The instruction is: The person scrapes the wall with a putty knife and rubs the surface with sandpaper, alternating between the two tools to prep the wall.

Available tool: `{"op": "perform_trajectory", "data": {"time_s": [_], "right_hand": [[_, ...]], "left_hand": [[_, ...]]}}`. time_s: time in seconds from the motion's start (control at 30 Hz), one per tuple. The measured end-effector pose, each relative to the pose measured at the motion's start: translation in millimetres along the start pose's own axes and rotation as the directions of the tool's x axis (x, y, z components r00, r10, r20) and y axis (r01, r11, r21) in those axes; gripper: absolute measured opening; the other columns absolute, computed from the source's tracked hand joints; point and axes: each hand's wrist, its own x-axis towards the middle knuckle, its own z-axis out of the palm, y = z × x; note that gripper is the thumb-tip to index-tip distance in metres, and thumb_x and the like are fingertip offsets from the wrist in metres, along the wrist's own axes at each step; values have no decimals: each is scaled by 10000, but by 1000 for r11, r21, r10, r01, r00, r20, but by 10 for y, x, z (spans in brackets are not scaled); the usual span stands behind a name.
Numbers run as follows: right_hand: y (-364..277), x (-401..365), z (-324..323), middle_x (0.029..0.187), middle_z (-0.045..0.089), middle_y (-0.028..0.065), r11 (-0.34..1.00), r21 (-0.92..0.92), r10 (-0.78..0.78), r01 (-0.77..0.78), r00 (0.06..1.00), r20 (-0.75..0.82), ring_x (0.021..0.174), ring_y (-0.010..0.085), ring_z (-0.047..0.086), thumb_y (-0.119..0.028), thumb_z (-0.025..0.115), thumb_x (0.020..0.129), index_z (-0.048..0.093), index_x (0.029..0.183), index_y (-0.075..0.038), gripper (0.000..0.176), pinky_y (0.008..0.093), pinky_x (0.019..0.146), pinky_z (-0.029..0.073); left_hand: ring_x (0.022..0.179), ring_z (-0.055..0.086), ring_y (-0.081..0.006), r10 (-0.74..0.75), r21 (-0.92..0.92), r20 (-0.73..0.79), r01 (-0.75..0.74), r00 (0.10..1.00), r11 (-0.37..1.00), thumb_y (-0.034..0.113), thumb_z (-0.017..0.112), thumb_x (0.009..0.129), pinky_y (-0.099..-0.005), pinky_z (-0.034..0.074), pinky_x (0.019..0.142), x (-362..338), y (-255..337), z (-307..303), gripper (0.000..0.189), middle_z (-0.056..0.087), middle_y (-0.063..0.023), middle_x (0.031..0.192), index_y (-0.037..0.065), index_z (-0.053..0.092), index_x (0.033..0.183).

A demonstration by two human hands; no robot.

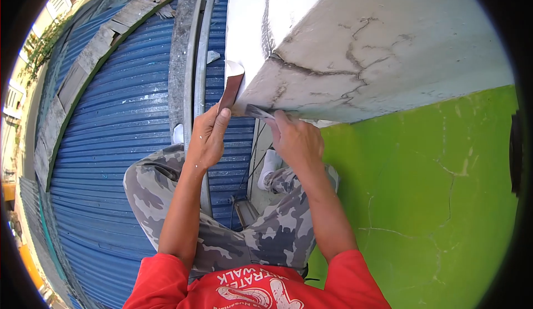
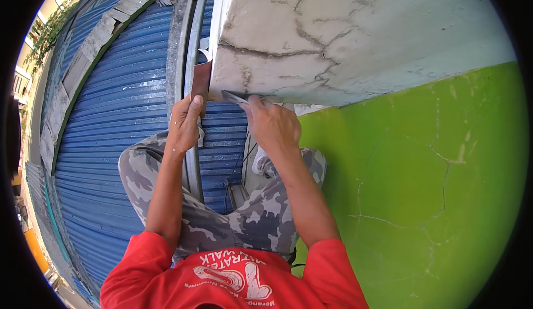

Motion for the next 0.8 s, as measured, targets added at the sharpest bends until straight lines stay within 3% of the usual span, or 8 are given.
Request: {"op": "perform_trajectory", "data": {"time_s": [0.1,0.2,0.4,0.57,0.63,0.67,0.7,0.8], "right_hand": [[-55,-103,13,727,708,133,998,38,59,-59,998,0,595,353,687,-285,634,996,628,870,-74,245,463,530,537],[450,-249,-193,725,691,156,986,44,160,-158,986,-46,616,400,671,-297,629,1000,617,860,-76,262,512,547,516],[-236,106,-134,700,679,156,996,85,36,-34,999,-30,613,396,666,-318,637,999,604,830,-72,300,498,533,507],[237,-55,-426,702,675,171,988,53,148,-146,988,-53,620,412,662,-312,632,1001,621,827,-73,296,508,541,498],[232,-30,-564,696,692,149,991,15,131,-130,989,-66,614,386,681,-294,638,994,624,851,-79,259,491,543,520],[106,18,-569,697,692,148,994,34,109,-107,992,-67,612,389,678,-293,636,996,622,850,-77,261,493,545,517],[-153,123,-542,697,692,148,995,53,87,-83,994,-71,611,392,675,-291,635,998,620,849,-75,263,495,546,515],[-345,87,-547,690,686,147,988,79,135,-130,989,-66,607,400,667,-303,625,1006,617,851,-66,283,500,547,506]], "left_hand": [[766,453,-122,-10,14,37,10,999,1000,376,436,1124,-307,434,720,18,-34,-66,507,554,-39,819,6,565,1446],[783,465,-124,26,-22,18,-26,999,999,365,438,1124,-306,438,733,32,-23,-5,503,571,-41,833,-19,580,1416],[853,541,-149,-55,61,93,50,994,997,334,444,1120,-319,471,813,58,-30,-142,494,629,-92,922,26,524,1498],[971,617,-204,136,116,-17,-133,991,984,307,421,1123,-341,482,922,48,53,-13,492,695,-179,1081,51,478,1539],[806,480,-135,143,25,-76,-142,987,990,339,446,1119,-307,403,739,40,74,63,343,541,-52,863,18,562,1149],[723,412,-101,146,-21,-105,-149,984,989,355,458,1116,-290,364,648,42,85,100,416,464,11,754,1,604,953],[723,410,-99,152,-77,-112,-161,982,984,361,458,1117,-287,361,647,59,95,119,422,466,14,755,2,604,948],[931,593,-158,20,-61,20,-19,1000,998,351,440,1123,-326,483,869,85,77,-55,482,692,-118,1009,-33,611,1357]]}}
